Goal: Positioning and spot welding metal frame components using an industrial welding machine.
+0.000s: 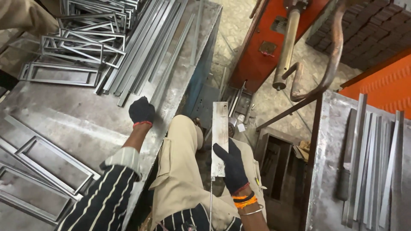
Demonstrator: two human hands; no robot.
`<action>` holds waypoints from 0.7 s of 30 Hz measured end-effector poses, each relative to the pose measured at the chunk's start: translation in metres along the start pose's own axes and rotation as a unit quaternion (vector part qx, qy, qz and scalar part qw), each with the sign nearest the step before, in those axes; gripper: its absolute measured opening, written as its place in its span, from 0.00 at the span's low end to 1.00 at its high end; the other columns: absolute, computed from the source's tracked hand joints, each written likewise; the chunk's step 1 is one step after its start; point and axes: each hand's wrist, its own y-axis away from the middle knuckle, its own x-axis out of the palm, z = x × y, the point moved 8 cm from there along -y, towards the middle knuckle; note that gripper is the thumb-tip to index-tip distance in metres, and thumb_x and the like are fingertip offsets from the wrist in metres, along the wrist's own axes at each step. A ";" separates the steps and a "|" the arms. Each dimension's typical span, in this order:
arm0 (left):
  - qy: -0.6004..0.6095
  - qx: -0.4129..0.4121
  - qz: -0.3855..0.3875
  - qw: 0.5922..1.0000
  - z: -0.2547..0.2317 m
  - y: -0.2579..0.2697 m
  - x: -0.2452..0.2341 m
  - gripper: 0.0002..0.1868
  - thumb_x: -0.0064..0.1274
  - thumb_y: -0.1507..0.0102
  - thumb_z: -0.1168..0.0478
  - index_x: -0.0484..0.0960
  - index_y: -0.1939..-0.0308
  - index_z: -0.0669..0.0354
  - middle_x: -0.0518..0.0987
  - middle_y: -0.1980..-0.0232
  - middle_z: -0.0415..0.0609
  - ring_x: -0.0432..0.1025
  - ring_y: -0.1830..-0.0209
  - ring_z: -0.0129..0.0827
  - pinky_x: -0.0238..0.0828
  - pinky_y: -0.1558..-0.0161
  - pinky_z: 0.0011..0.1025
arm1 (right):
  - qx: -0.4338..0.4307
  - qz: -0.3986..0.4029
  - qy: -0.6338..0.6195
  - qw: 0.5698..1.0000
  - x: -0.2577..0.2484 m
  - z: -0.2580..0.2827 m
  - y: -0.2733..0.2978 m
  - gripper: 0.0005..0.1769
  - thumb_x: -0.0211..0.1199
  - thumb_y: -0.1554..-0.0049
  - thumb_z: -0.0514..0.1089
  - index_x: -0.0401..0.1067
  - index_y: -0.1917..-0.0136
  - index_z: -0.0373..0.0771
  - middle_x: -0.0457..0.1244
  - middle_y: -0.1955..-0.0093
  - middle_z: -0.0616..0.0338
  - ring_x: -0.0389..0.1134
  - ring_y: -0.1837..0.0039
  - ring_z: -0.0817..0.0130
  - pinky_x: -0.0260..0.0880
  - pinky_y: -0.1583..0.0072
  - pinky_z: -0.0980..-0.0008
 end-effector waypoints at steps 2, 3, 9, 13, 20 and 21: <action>0.072 -0.046 0.053 0.995 -0.008 0.005 -0.033 0.06 0.56 0.47 0.59 0.82 0.75 0.57 0.80 0.73 0.57 0.77 0.70 0.51 0.74 0.65 0.45 | -0.001 0.012 -0.011 1.000 -0.005 -0.004 0.000 0.17 0.63 0.43 0.40 0.71 0.41 0.37 0.66 0.61 0.62 0.70 0.64 0.71 0.73 0.63 0.69; 0.143 -0.093 0.106 0.980 -0.011 0.007 -0.044 0.08 0.60 0.50 0.58 0.83 0.75 0.59 0.80 0.72 0.58 0.77 0.69 0.51 0.74 0.63 0.45 | -0.001 0.024 -0.021 0.999 -0.006 -0.005 -0.001 0.16 0.64 0.43 0.41 0.71 0.42 0.36 0.66 0.62 0.61 0.70 0.65 0.69 0.73 0.63 0.68; 0.733 -0.316 0.350 0.490 -0.081 0.098 -0.110 0.19 0.55 0.42 0.68 0.77 0.46 0.63 0.80 0.63 0.57 0.76 0.67 0.40 0.78 0.60 0.37 | -0.022 0.032 -0.020 0.999 -0.012 -0.004 -0.002 0.14 0.64 0.42 0.40 0.73 0.43 0.35 0.67 0.64 0.60 0.69 0.66 0.70 0.70 0.64 0.71; 0.760 -0.359 0.393 0.372 -0.112 0.103 -0.104 0.21 0.53 0.40 0.59 0.78 0.43 0.61 0.80 0.62 0.56 0.77 0.68 0.40 0.77 0.64 0.36 | -0.011 0.019 -0.033 0.999 -0.014 -0.003 0.006 0.14 0.65 0.42 0.40 0.72 0.44 0.35 0.67 0.64 0.59 0.69 0.66 0.69 0.70 0.64 0.69; 0.735 -0.328 0.339 0.487 -0.161 0.054 -0.058 0.13 0.56 0.32 0.53 0.77 0.54 0.59 0.74 0.73 0.45 0.68 0.81 0.28 0.65 0.80 0.27 | -0.104 0.009 0.031 0.994 -0.015 0.019 0.023 0.16 0.66 0.42 0.40 0.76 0.41 0.32 0.70 0.54 0.61 0.70 0.56 0.74 0.70 0.54 0.73; 0.707 -0.321 0.295 0.556 -0.169 0.046 -0.081 0.10 0.57 0.34 0.55 0.78 0.55 0.56 0.73 0.74 0.43 0.68 0.81 0.27 0.64 0.81 0.27 | -0.151 0.013 0.068 0.986 -0.011 0.027 0.027 0.16 0.65 0.41 0.40 0.76 0.42 0.30 0.72 0.51 0.59 0.71 0.52 0.74 0.71 0.50 0.72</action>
